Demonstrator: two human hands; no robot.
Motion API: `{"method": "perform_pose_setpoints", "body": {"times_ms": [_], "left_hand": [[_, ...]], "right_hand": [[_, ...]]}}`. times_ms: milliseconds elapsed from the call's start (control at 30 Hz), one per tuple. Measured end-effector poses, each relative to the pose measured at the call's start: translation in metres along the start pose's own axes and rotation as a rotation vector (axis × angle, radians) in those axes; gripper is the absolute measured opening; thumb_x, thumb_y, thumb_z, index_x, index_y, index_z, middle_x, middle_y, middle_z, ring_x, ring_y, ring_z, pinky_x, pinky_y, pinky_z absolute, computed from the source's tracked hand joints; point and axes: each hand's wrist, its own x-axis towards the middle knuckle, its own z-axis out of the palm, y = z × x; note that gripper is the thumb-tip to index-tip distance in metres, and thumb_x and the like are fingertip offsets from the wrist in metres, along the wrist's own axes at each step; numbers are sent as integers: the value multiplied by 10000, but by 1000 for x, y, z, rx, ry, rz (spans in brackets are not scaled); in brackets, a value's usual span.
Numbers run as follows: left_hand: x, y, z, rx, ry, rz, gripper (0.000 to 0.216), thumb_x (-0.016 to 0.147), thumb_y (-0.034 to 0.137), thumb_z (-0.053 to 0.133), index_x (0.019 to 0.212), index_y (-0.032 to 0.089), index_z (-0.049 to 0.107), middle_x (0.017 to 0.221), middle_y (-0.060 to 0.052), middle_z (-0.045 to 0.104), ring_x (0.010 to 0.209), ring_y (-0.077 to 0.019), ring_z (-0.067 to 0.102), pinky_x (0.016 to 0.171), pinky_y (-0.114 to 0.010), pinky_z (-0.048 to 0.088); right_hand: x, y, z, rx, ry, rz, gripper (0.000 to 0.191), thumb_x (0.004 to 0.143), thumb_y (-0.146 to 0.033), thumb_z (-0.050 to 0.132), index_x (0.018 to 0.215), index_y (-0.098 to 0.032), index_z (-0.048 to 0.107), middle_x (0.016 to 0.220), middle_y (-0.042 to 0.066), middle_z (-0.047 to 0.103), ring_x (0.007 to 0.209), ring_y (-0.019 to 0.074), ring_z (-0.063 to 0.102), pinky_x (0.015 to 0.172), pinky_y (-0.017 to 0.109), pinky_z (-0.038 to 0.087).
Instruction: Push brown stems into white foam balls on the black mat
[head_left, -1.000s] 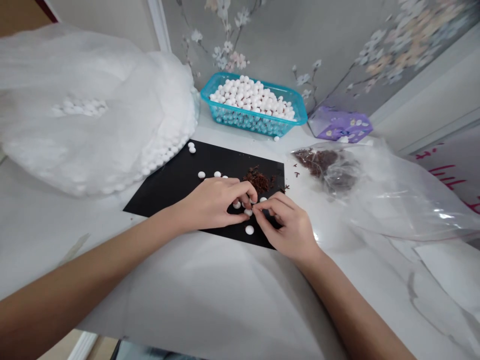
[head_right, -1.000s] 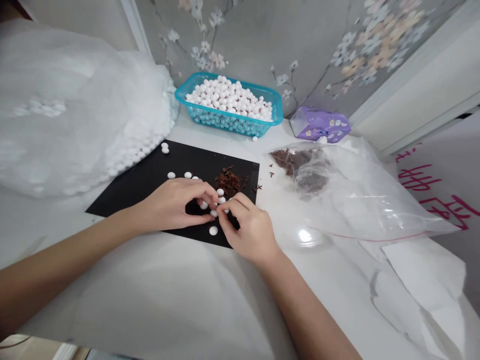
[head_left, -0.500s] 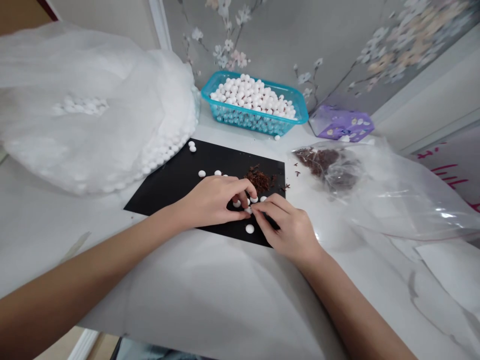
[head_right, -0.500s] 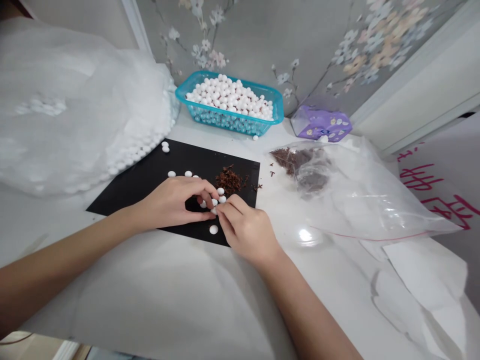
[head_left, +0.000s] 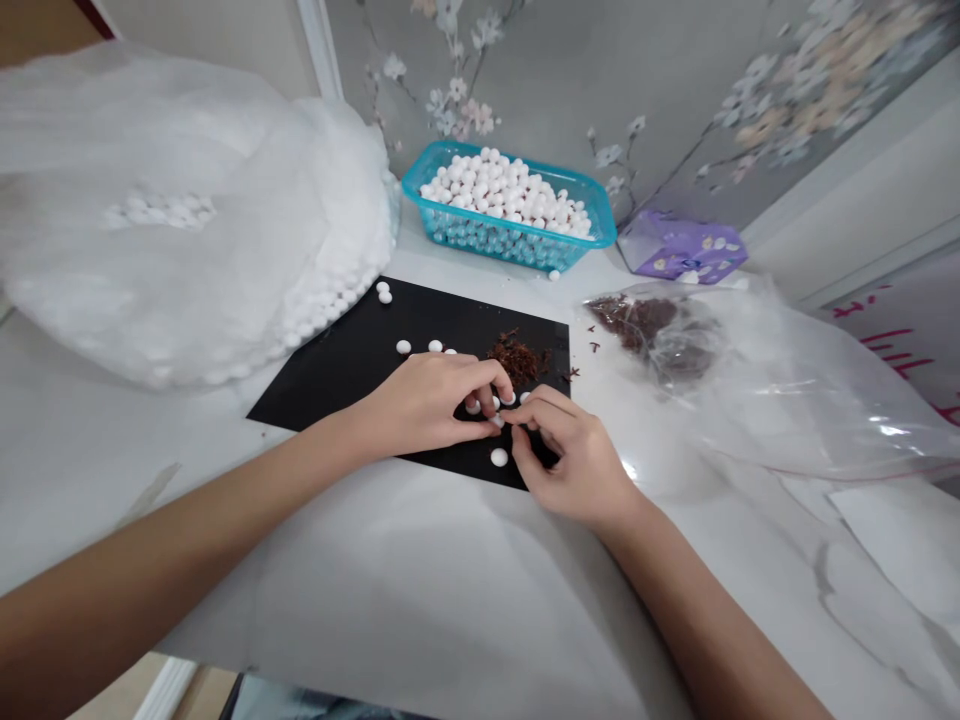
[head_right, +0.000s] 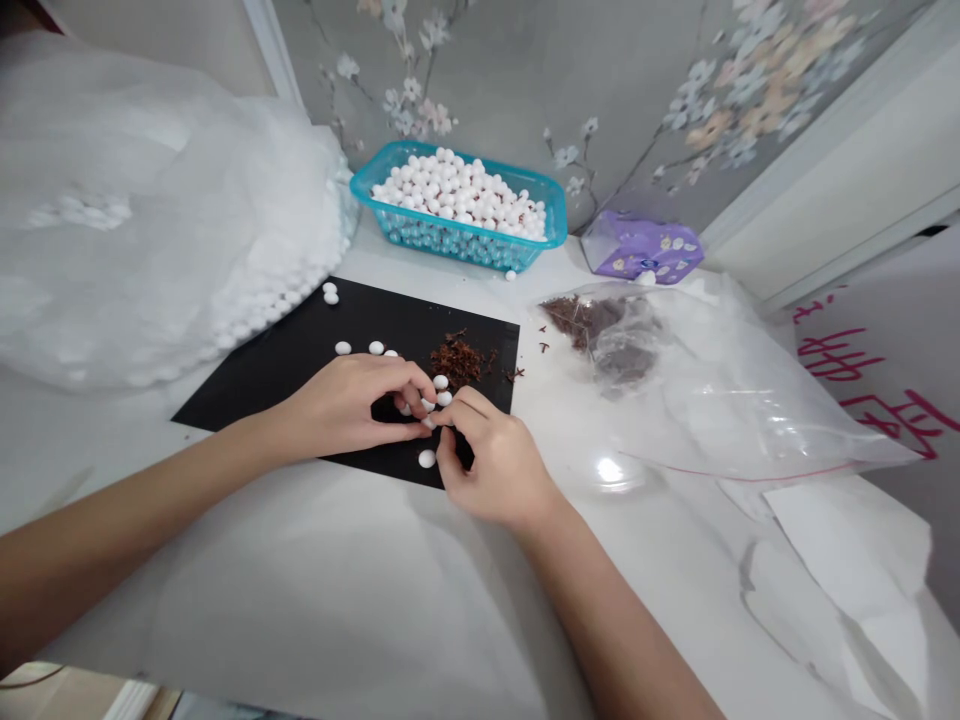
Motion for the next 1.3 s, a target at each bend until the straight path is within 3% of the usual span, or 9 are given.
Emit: {"method": "perform_pose_setpoints", "body": {"times_ms": [533, 667, 933, 1200, 1300], "left_hand": [[-1, 1, 1, 13, -7, -30, 168, 732, 245, 647, 873, 209, 562, 735, 48, 643, 703, -105, 618, 607, -191, 398], [-2, 1, 1, 10, 7, -33, 163, 734, 243, 643, 875, 208, 569, 730, 47, 650, 694, -102, 622, 619, -192, 409], [-2, 2, -1, 75, 58, 48, 149, 735, 223, 624, 878, 216, 581, 769, 57, 685, 727, -111, 620, 643, -203, 416], [-2, 4, -4, 163, 74, 13, 132, 753, 273, 589, 874, 222, 599, 714, 52, 641, 632, -94, 597, 587, -200, 395], [0, -1, -12, 249, 180, -72, 139, 800, 309, 531, 886, 227, 606, 743, 29, 646, 655, -114, 596, 602, -224, 402]], "right_hand": [[11, -4, 4, 18, -31, 19, 212, 631, -17, 429, 740, -189, 488, 770, 8, 492, 564, 104, 440, 486, 227, 342], [11, -3, 1, 36, -20, 48, 176, 699, -49, 460, 772, -187, 540, 772, 6, 507, 534, 91, 424, 485, 230, 349], [12, 25, -4, 42, 347, 236, 127, 784, -157, 516, 822, -180, 635, 724, -20, 461, 441, 53, 356, 429, 224, 331], [13, 29, -5, -114, 185, 264, 235, 795, -254, 558, 1008, -249, 658, 830, 6, 527, 481, 74, 414, 474, 245, 370], [12, 26, -4, -152, 175, 235, 216, 824, -256, 533, 999, -258, 660, 869, 13, 549, 527, 89, 461, 501, 251, 388]]}}
